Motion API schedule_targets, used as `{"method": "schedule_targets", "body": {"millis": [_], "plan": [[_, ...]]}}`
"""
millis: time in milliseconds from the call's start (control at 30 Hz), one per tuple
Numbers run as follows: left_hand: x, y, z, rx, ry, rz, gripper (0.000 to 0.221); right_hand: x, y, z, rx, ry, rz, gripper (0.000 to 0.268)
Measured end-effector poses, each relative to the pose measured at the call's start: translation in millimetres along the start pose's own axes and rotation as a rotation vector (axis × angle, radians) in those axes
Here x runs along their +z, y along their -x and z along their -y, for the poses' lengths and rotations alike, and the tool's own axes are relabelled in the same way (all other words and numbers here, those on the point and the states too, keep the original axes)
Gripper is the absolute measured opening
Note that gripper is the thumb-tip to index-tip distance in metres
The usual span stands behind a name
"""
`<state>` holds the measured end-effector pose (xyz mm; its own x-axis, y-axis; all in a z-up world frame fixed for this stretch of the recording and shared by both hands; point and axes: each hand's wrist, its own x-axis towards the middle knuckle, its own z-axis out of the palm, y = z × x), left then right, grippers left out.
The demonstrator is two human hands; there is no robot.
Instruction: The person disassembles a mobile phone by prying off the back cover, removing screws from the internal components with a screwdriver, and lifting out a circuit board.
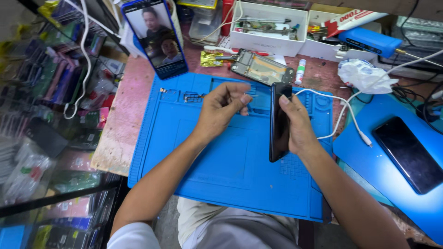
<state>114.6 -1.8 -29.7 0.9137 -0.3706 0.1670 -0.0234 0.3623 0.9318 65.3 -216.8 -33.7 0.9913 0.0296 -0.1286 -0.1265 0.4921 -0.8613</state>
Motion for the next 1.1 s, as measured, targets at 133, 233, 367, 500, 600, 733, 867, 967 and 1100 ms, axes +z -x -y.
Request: {"method": "schedule_targets", "body": {"millis": [133,233,367,500,600,733,867,967,1100], "plan": [[11.0,8.7,6.4,0.097,-0.140,0.037,0.018,-6.7,-1.2,-3.1,0.003,0.048,0.024,0.038],[19.0,13.5,2.0,0.134,-0.170,0.020,0.020,-4.0,-2.3,-2.0,0.030,0.103,0.040,0.043],[30.9,15.1,-3.1,0.170,-0.081,-0.026,0.017,-1.0,-2.3,-0.4,0.029,0.146,0.049,0.043],[30.4,17.4,-6.8,0.243,-0.201,-0.032,0.012,-3.4,-3.7,-3.9,0.019,0.136,0.067,0.040],[32.2,16.0,-4.2,0.268,-0.266,-0.088,0.013,-6.5,-6.0,-8.7,0.035,0.123,0.037,0.038],[29.6,17.8,-11.2,0.261,-0.362,-0.124,0.012,-2.4,-4.6,-8.9,0.016,0.175,0.027,0.039],[29.9,20.4,-24.8,0.376,-0.609,-0.125,0.013,1.8,-3.3,-8.7,-0.035,0.224,0.008,0.036],[26.5,21.1,-30.0,0.386,-0.690,-0.110,0.014,5.6,-2.0,-10.3,-0.067,0.292,-0.001,0.037],[23.9,17.3,-25.9,0.375,-0.662,-0.109,0.011,8.3,-2.1,-8.1,-0.056,0.330,-0.004,0.039]]}}
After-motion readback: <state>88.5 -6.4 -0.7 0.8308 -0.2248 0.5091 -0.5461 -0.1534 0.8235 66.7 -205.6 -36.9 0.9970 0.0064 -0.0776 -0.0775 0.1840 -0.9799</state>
